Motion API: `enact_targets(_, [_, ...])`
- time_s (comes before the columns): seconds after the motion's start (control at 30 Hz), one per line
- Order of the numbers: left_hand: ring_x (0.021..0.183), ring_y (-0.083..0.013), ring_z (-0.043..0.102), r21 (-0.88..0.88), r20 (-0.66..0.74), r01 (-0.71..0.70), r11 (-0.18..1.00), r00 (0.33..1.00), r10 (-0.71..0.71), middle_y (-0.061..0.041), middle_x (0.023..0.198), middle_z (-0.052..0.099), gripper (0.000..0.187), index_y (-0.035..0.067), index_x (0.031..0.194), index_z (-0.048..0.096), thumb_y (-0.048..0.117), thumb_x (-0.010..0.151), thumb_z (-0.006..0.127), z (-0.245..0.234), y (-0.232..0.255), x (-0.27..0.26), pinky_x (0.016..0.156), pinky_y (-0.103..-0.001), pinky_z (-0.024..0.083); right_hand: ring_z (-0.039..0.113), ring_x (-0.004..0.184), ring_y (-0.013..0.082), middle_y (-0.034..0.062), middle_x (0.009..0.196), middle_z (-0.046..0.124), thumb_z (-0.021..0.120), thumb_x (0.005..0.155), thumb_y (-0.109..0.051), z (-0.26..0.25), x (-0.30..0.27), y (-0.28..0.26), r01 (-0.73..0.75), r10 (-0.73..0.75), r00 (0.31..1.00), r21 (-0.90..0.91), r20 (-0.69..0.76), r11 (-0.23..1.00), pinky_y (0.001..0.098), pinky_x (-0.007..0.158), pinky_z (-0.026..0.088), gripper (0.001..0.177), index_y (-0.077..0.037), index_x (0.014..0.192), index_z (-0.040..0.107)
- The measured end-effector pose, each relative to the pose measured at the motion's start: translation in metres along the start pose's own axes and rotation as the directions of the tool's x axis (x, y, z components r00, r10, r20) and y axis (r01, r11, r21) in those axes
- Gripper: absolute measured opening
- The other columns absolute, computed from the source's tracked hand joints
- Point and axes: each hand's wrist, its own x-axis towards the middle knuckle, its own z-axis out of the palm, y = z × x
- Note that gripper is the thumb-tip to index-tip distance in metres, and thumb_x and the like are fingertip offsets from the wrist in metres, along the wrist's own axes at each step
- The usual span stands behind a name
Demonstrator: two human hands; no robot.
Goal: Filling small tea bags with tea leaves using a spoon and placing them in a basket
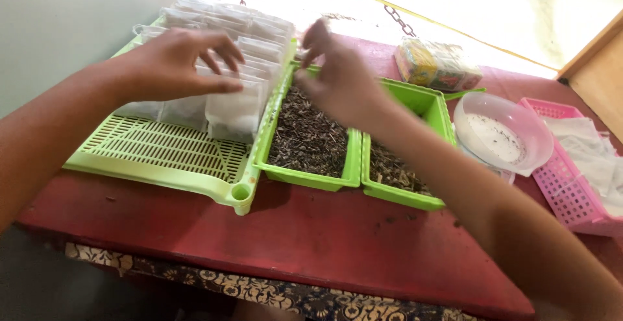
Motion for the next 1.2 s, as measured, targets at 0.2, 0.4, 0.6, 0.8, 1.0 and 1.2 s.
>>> enact_targets(0.2, [0.104,-0.0357,0.062,0.165,-0.358,-0.378,0.911,0.838,0.413,-0.024,0.119,0.065,0.031,-0.003,0.123,0.062,0.015,0.099,0.073,0.017,0.001,0.032,0.085,-0.050,0.050,0.058,0.061,0.0218,0.0136,0.090,0.068,0.055,0.093,-0.003,-0.092,-0.052,0.096,-0.077,-0.006,0.966,-0.312,-0.258,0.947,0.0404,0.054,0.042,0.012,-0.006,0.104,0.055])
enact_targets(0.4, [0.102,-0.0377,0.062,0.272,-0.521,-0.544,0.794,0.610,0.597,-0.017,0.113,0.071,0.015,0.003,0.118,0.070,0.012,0.107,0.073,0.035,0.055,0.082,0.088,-0.049,0.041,0.071,0.080,0.0430,0.0186,0.093,0.075,0.069,0.103,-0.037,-0.190,-0.170,0.185,-0.543,0.252,0.840,-0.762,-0.481,0.352,0.0534,0.059,0.052,0.024,-0.013,0.104,0.069])
enact_targets(0.6, [0.103,-0.0328,0.063,0.200,-0.551,-0.806,0.558,0.378,0.744,-0.016,0.113,0.070,0.015,0.002,0.111,0.066,-0.001,0.098,0.074,0.083,0.152,0.161,0.089,-0.043,0.044,0.073,0.075,0.0409,0.0223,0.101,0.077,0.053,0.103,-0.010,-0.232,-0.232,0.203,-0.806,0.657,0.575,-0.477,-0.488,0.351,0.0519,0.064,0.057,0.029,-0.011,0.119,0.078])
enact_targets(0.8, [0.086,-0.0228,0.062,-0.056,-0.432,-0.847,0.529,0.498,0.752,-0.005,0.092,0.069,0.005,0.014,0.089,0.067,0.011,0.088,0.071,0.157,0.278,0.225,0.078,-0.038,0.048,0.065,0.112,0.0362,0.0195,0.130,0.068,0.075,0.093,-0.025,-0.234,-0.238,0.221,-0.784,0.742,0.584,-0.466,-0.329,0.411,0.0482,0.089,0.050,0.040,-0.006,0.129,0.074])
enact_targets(1.0, [0.118,-0.0317,0.056,0.034,0.045,-0.635,0.772,0.772,0.634,-0.005,0.124,0.068,0.038,0.027,0.116,0.072,0.048,0.097,0.046,0.207,0.369,0.241,0.091,-0.060,0.041,0.068,0.103,0.0282,0.0112,0.116,0.073,0.077,0.092,-0.018,-0.228,-0.239,0.210,-0.820,0.760,0.549,-0.400,-0.349,0.409,0.0451,0.083,0.051,0.029,-0.010,0.120,0.076])
enact_targets(1.2, [0.133,-0.0331,0.046,0.091,0.187,-0.496,0.864,0.860,0.474,0.000,0.129,0.062,0.031,0.026,0.114,0.067,0.041,0.091,0.054,0.239,0.408,0.259,0.105,-0.069,0.031,0.069,0.093,0.0299,0.0106,0.102,0.076,0.072,0.094,-0.017,-0.237,-0.244,0.222,-0.824,0.697,0.555,-0.418,-0.455,0.384,0.0476,0.072,0.052,0.014,-0.017,0.107,0.078])
